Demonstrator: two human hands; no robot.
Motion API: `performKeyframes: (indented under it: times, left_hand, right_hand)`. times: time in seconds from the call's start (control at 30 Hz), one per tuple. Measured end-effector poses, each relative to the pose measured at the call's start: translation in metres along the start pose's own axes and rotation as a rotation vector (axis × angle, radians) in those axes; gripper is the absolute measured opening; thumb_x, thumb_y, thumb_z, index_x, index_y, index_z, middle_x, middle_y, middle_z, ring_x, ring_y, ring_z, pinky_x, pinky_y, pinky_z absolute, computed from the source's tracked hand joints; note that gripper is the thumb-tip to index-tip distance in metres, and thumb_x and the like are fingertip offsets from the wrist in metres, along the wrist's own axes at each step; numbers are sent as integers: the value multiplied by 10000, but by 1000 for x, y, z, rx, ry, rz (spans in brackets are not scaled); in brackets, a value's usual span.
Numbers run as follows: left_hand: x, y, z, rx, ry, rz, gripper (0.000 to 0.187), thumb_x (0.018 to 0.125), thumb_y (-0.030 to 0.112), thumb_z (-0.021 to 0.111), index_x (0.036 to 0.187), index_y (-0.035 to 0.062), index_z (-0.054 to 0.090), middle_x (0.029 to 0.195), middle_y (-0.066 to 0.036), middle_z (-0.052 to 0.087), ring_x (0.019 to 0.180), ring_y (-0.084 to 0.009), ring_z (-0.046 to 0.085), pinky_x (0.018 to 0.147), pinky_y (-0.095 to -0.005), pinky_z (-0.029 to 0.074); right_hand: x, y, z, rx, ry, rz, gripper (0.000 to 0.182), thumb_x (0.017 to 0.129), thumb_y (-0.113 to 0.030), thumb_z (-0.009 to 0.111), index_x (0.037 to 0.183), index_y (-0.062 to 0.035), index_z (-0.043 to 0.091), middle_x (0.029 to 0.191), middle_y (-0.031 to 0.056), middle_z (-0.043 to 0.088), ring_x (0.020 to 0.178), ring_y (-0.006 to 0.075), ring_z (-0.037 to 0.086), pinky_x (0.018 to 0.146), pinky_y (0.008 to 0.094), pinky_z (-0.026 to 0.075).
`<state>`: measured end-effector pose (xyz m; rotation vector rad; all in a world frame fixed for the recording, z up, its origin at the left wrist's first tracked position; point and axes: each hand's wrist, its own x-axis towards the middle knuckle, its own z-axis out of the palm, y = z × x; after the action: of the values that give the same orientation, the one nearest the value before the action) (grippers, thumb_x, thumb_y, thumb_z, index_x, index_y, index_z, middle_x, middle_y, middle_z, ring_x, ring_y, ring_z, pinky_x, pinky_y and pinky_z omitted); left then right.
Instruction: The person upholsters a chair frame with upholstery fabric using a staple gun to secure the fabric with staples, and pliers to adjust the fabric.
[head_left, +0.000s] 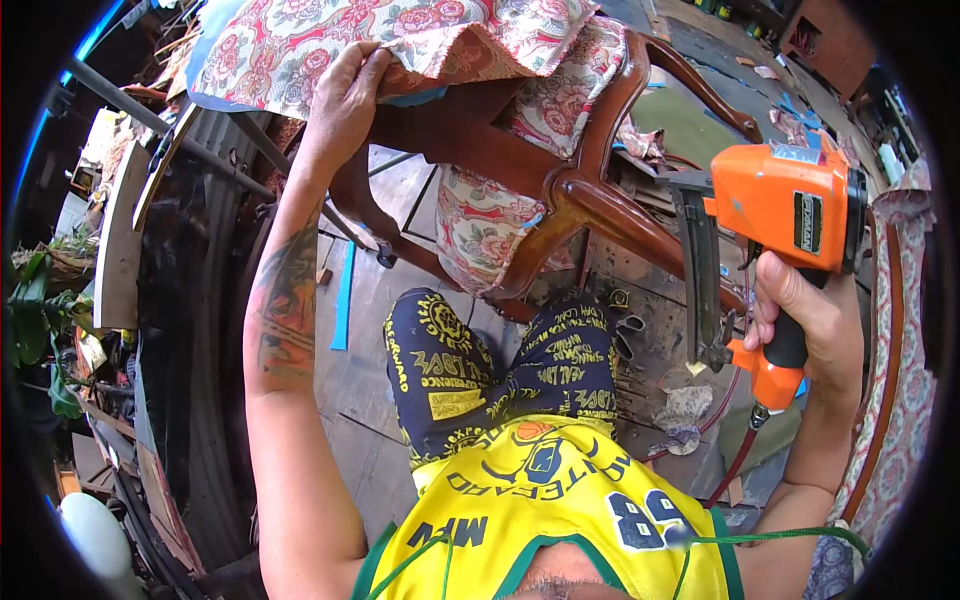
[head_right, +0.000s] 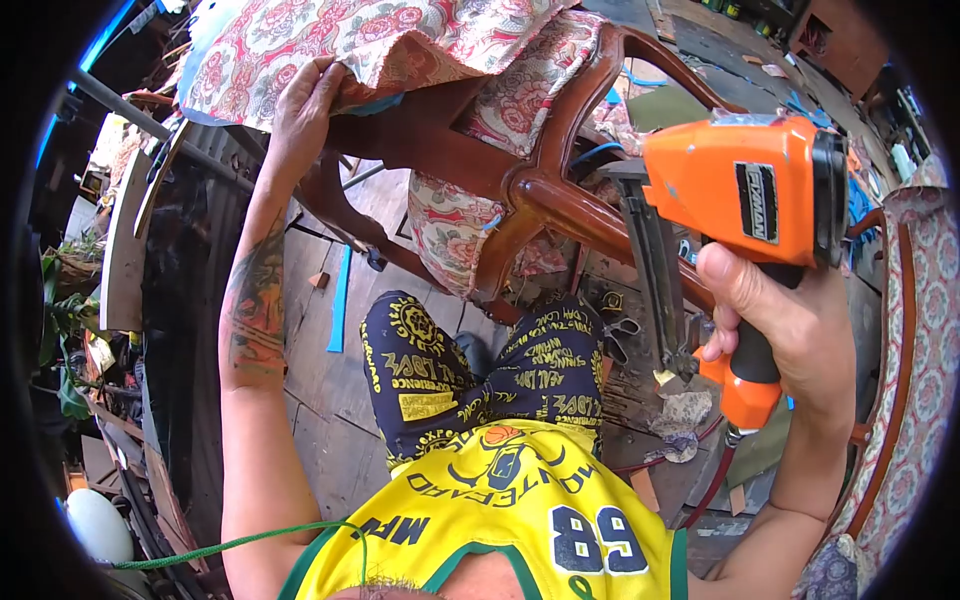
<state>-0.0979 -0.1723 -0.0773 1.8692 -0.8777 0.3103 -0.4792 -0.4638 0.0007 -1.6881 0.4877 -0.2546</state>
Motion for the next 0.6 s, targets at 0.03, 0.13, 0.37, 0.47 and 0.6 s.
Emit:
performKeyframes:
  times: [0.03,0.13,0.37,0.47,0.6]
  left_hand:
    - [-2,1,-1,-15,1,-16,250,1092,215,567,1174,-3,656,978,-101,711,933,-124,656,854,-303,535]
    - [-10,0,2,-24,-3,-16,245,1091,202,562,1198,-2,645,1007,-119,729,953,-144,695,844,-319,559]
    - [13,12,-5,285,-35,-18,272,1081,228,548,1190,7,663,1053,-159,752,1000,-210,729,852,-351,552]
    - [19,11,-10,151,-106,-81,300,1081,257,548,1193,8,671,1042,-143,743,979,-197,706,866,-348,538]
    - [0,20,-21,9,-188,-36,320,1085,271,534,1205,2,663,1015,-133,725,933,-192,682,888,-339,529]
  right_hand:
    - [2,-2,2,-39,-19,-2,295,959,-245,755,1010,19,635,660,43,563,517,119,568,502,308,567]
    - [3,-5,15,-74,-31,10,263,998,-236,710,960,5,610,666,39,535,532,119,556,503,304,560]
    - [12,1,29,-10,-114,-38,307,973,-263,747,953,21,631,675,66,590,554,155,600,536,338,570]
    - [15,10,34,-4,-126,-37,319,971,-269,751,958,28,633,677,68,592,557,157,601,545,340,573]
    - [12,18,38,41,-58,3,300,983,-246,735,958,35,632,676,74,588,558,163,597,552,351,575]
